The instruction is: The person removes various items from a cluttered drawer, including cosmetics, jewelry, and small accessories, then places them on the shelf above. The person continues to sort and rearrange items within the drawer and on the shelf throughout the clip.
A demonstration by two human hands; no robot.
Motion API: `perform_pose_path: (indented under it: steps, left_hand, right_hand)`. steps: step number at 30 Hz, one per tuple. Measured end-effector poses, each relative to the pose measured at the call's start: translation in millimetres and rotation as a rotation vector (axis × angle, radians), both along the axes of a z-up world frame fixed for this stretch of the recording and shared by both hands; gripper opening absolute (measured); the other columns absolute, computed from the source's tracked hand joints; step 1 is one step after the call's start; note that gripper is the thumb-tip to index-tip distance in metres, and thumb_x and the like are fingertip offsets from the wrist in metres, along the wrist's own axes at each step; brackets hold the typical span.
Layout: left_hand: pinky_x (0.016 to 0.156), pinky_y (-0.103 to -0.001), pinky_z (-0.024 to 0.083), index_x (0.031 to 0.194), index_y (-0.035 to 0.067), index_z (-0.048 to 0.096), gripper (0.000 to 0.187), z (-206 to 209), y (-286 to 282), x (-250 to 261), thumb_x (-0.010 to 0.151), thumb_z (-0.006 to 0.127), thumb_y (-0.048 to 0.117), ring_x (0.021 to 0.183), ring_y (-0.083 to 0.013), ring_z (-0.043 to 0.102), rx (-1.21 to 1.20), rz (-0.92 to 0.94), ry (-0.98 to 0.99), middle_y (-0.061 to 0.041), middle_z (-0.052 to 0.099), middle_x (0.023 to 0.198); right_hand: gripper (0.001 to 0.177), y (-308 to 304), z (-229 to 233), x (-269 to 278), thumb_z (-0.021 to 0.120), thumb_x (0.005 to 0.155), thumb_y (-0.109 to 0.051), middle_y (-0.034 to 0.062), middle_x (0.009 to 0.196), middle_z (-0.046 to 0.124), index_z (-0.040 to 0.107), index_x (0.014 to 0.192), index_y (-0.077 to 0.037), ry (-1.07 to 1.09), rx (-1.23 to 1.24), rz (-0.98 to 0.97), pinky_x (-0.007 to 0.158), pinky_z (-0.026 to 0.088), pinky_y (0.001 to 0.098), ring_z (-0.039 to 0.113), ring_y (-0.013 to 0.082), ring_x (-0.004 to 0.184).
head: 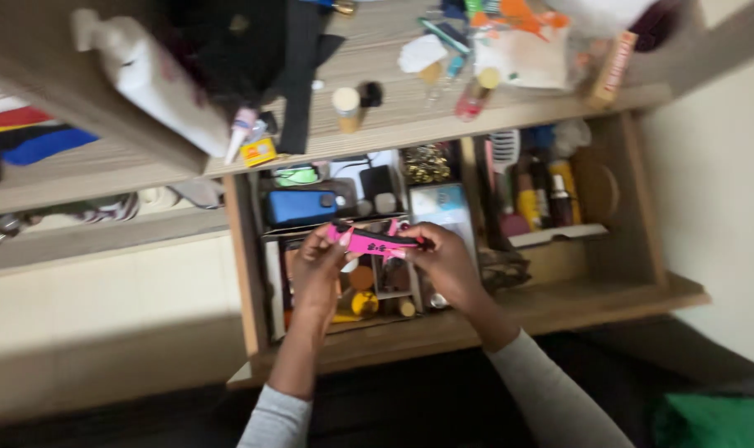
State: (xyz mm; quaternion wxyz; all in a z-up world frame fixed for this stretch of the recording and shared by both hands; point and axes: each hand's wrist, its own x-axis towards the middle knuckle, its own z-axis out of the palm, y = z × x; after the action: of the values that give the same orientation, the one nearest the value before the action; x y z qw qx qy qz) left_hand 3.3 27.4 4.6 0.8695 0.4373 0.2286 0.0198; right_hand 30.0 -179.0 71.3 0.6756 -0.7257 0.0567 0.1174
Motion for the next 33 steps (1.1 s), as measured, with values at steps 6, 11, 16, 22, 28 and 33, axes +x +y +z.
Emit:
perform_pose_path:
  steps: [6,11,16,22,28,33]
  left_hand:
    - [0.084,-0.041,0.063,0.11,0.004,0.074,0.028,33,-26,-18,0.083,0.08,0.0,0.096,-0.0208,0.069,0.57,-0.245,-0.022,-0.012,0.072,0.096]
    - [0.082,-0.04,0.063,0.104,-0.002,0.073,0.023,11,-79,-15,0.082,0.08,-0.004,0.086,-0.0223,0.073,0.336,-0.386,-0.062,-0.019,0.077,0.094]
    - [0.08,-0.048,0.066,0.106,-0.004,0.066,0.02,17,-142,15,0.088,0.075,0.001,0.084,-0.0291,0.076,0.058,-0.438,-0.074,-0.017,0.072,0.094]
    - [0.091,-0.046,0.058,0.13,0.018,0.068,0.04,20,-210,30,0.091,0.076,0.016,0.104,-0.034,0.071,0.62,-0.801,-0.045,-0.021,0.074,0.112]
    - [0.09,-0.04,0.056,0.116,0.012,0.078,0.029,-17,-236,42,0.088,0.081,0.02,0.099,-0.0236,0.072,0.567,-0.71,-0.055,-0.015,0.077,0.104]
    - [0.081,-0.041,0.063,0.115,-0.007,0.074,0.031,-29,-260,58,0.085,0.078,0.0,0.085,-0.0279,0.073,0.107,-0.439,0.181,-0.025,0.075,0.102]
  right_hand:
    - [0.035,-60,26,19,0.088,0.072,-0.02,0.01,0.088,0.071,0.081,0.104,-0.007,0.035,-0.298,0.259,0.085,0.052,0.0394,0.064,0.021,0.088]
    - [0.034,-125,30,36,0.082,0.075,-0.008,0.0226,0.097,0.075,0.079,0.108,-0.002,0.029,-0.281,0.331,0.091,0.051,0.0437,0.067,0.0311,0.094]
    - [0.035,-189,35,37,0.082,0.075,-0.002,0.0051,0.086,0.065,0.079,0.109,0.0,0.107,-0.123,0.122,0.072,0.053,0.0272,0.061,0.0161,0.081]
    - [0.035,-251,-1,42,0.083,0.074,0.003,0.0138,0.086,0.07,0.079,0.109,0.001,0.152,-0.238,-0.068,0.071,0.057,0.0334,0.064,0.0225,0.078]
    - [0.035,-257,-33,45,0.086,0.072,-0.003,0.0079,0.089,0.077,0.083,0.105,-0.018,0.171,-0.362,-0.268,0.072,0.06,0.0317,0.074,0.0186,0.081]
    - [0.034,-270,-41,51,0.082,0.08,0.007,0.0148,0.095,0.077,0.078,0.111,-0.006,0.051,-0.135,-0.629,0.072,0.066,0.0316,0.076,0.0225,0.082]
